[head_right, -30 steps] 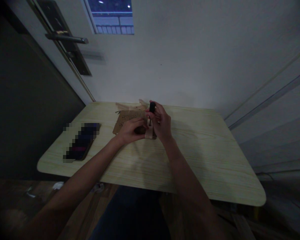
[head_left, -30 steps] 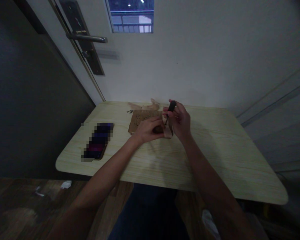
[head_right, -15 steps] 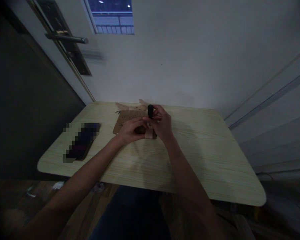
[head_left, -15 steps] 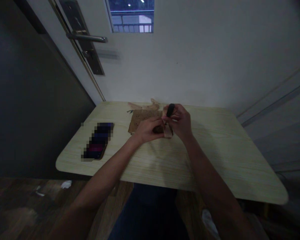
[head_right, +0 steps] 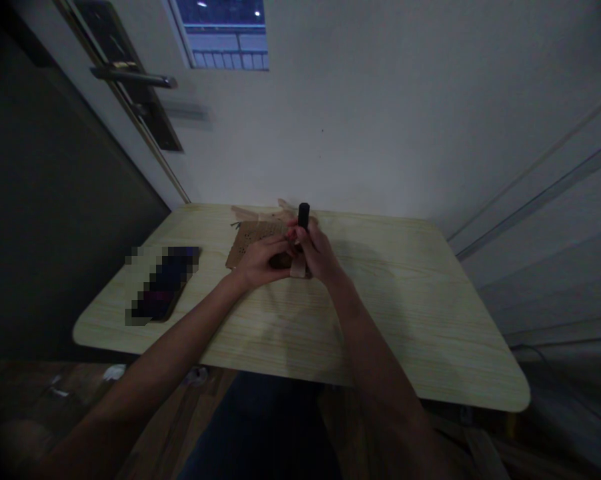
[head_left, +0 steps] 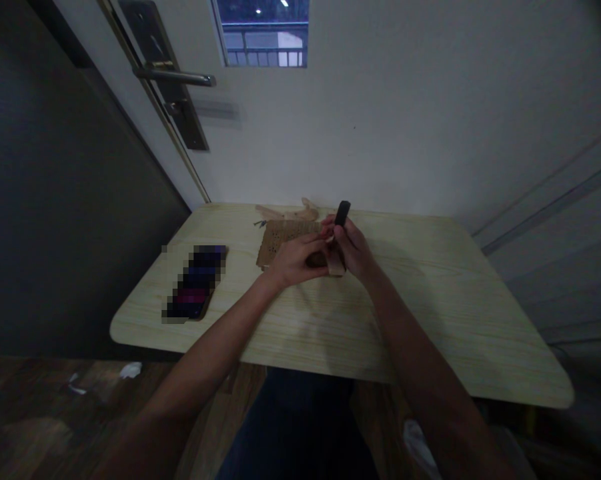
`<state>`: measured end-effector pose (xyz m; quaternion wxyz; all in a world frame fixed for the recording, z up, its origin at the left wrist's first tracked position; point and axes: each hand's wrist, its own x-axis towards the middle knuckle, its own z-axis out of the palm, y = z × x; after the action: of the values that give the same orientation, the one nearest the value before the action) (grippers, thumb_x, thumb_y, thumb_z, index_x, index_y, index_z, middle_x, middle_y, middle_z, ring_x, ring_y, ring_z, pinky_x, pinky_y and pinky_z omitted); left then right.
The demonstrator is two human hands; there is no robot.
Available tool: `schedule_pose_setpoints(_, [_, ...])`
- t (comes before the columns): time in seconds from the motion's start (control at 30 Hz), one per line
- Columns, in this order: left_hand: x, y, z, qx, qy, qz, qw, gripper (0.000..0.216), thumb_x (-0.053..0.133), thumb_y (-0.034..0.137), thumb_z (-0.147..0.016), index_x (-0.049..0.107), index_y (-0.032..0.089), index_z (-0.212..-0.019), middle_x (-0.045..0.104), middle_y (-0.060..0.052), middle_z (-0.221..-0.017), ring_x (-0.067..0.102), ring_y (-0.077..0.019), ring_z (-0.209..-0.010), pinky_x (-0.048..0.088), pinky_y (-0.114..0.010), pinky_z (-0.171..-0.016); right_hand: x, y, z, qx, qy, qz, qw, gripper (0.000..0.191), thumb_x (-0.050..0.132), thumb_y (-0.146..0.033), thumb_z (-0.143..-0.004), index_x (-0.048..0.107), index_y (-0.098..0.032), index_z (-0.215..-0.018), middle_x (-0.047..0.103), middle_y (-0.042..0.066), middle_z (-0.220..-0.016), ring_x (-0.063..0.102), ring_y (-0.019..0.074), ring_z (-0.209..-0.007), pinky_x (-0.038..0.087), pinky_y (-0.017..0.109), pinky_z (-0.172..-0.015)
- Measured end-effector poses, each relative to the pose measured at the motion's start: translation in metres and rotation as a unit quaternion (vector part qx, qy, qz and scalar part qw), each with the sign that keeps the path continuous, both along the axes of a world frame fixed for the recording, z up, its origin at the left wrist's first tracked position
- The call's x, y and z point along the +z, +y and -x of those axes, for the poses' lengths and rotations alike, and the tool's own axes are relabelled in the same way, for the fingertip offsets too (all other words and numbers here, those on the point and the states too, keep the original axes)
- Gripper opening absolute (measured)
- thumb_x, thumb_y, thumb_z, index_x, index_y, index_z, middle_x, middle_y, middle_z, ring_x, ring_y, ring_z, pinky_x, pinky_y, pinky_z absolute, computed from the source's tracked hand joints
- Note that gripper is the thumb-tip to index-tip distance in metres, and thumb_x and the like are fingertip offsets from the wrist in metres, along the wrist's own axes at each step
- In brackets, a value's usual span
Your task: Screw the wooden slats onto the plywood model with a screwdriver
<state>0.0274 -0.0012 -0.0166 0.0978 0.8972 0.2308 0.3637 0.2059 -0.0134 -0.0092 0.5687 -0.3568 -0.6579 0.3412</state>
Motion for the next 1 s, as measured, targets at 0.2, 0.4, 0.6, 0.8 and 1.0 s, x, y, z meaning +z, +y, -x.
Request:
schedule_pose_setpoints(0.2, [-0.001, 0.001, 0.001, 0.008, 0.016, 0.004, 1.000, 0.031, 0.073, 0.046, -0.086, 0.068, 0.019, -0.101, 0.072, -0.009, -0.112, 0.071, -0.0242, -0.106, 0.060, -0.035, -0.087, 0.008, 0.000, -0.007, -0.005, -0.049, -0.026, 0.998, 0.042, 0.061, -0.064, -0.088, 0.069, -0.023, -0.094, 0.070, 0.004, -0.091, 0.065, 0.0161, -0.080, 0.055, 0.031, -0.071])
schedule_pose_setpoints(0.4, [0.001, -0.001, 0.000, 0.014, 0.016, 0.000, 1.000, 0.032, 0.075, 0.047, -0.085, 0.067, 0.019, -0.099, 0.072, -0.008, -0.110, 0.071, -0.0241, -0.101, 0.058, -0.033, -0.082, 0.015, 0.001, -0.008, -0.080, -0.056, 0.014, 0.995, 0.043, 0.080, -0.061, -0.068, 0.069, -0.022, -0.081, 0.071, 0.003, -0.083, 0.064, 0.0149, -0.070, 0.051, 0.027, -0.057])
schedule_pose_setpoints(0.6, [0.004, -0.002, 0.000, 0.008, 0.015, 0.012, 1.000, 0.031, 0.074, 0.047, -0.085, 0.067, 0.020, -0.098, 0.072, -0.007, -0.105, 0.071, -0.0219, -0.096, 0.057, -0.031, -0.080, 0.009, 0.001, -0.006, -0.111, -0.028, 0.020, 0.993, 0.045, 0.078, -0.060, -0.071, 0.064, -0.023, -0.094, 0.070, 0.001, -0.083, 0.064, 0.0144, -0.069, 0.047, 0.024, -0.051])
schedule_pose_setpoints(0.8, [0.005, -0.003, 0.000, 0.013, 0.020, 0.003, 1.000, 0.031, 0.074, 0.047, -0.085, 0.067, 0.019, -0.096, 0.071, -0.007, -0.100, 0.070, -0.0217, -0.092, 0.056, -0.031, -0.077, 0.012, -0.005, -0.006, -0.094, -0.031, -0.034, 0.995, 0.047, 0.057, -0.060, -0.092, 0.057, -0.025, -0.123, 0.072, 0.001, -0.087, 0.066, 0.0138, -0.073, 0.051, 0.027, -0.062])
schedule_pose_setpoints(1.0, [0.003, -0.001, 0.000, 0.015, 0.025, 0.008, 1.000, 0.032, 0.071, 0.049, -0.087, 0.067, 0.019, -0.098, 0.071, -0.007, -0.103, 0.070, -0.0222, -0.094, 0.057, -0.032, -0.079, 0.017, -0.007, -0.007, -0.118, -0.068, -0.037, 0.990, 0.040, 0.063, -0.060, -0.087, 0.074, -0.022, -0.096, 0.075, 0.003, -0.085, 0.066, 0.0155, -0.071, 0.049, 0.028, -0.060])
